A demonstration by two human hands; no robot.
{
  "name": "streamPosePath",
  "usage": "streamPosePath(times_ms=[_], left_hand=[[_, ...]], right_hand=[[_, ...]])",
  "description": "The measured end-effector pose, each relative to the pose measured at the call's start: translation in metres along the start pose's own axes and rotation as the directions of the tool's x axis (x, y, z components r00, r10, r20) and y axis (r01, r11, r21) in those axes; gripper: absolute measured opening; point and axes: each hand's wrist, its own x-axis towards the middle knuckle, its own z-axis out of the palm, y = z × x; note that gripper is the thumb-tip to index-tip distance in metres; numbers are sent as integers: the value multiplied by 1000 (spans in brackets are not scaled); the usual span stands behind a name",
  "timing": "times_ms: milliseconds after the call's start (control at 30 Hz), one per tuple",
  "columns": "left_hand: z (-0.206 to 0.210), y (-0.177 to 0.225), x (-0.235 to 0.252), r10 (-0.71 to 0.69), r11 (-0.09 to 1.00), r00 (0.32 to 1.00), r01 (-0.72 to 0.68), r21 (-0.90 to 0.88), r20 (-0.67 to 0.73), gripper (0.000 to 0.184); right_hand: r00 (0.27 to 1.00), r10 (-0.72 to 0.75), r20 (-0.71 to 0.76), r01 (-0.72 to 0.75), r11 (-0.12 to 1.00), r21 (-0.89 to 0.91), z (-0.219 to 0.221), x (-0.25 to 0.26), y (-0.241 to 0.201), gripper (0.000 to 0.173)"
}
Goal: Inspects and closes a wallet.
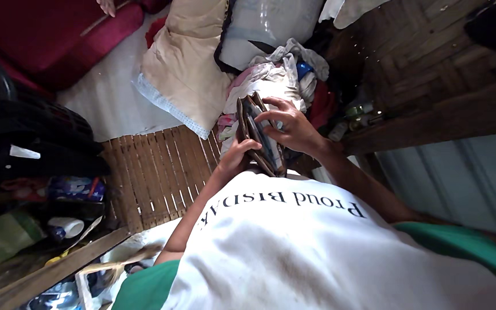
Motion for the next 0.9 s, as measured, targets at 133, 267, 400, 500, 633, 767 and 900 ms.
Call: streamPosePath(times_ms=[133, 267, 400, 500, 633, 767, 900], left_hand=[[-8, -4, -2, 16, 996, 999, -21, 86, 48, 57], [-9, -13, 2, -16, 994, 988, 32, 101, -157, 61], [-6, -13, 29, 164, 979, 966, -135, 155, -198, 62], [9, 3, 40, 178, 983, 982, -180, -40, -60, 23], [38, 44, 38, 247, 953, 955, -209, -222, 162, 45], [49, 54, 39, 313, 918, 950, -305, -254, -11, 37], [43, 37, 38, 287, 928, 936, -325, -185, -205, 36]], right_hand=[[994, 113, 3, -113, 988, 105, -2, 0, -7, 59], [907, 413, 84, -422, 891, 169, 3, -11, -22, 50], [922, 370, 112, -386, 867, 315, -18, -3, -27, 46], [974, 226, -21, -196, 884, 425, -39, -4, -41, 50], [983, 179, -37, -150, 904, 401, -78, -14, -66, 50], [971, 239, 7, -237, 963, 128, -72, -38, -96, 74], [944, 324, -59, -314, 940, 135, -55, -44, -93, 30]])
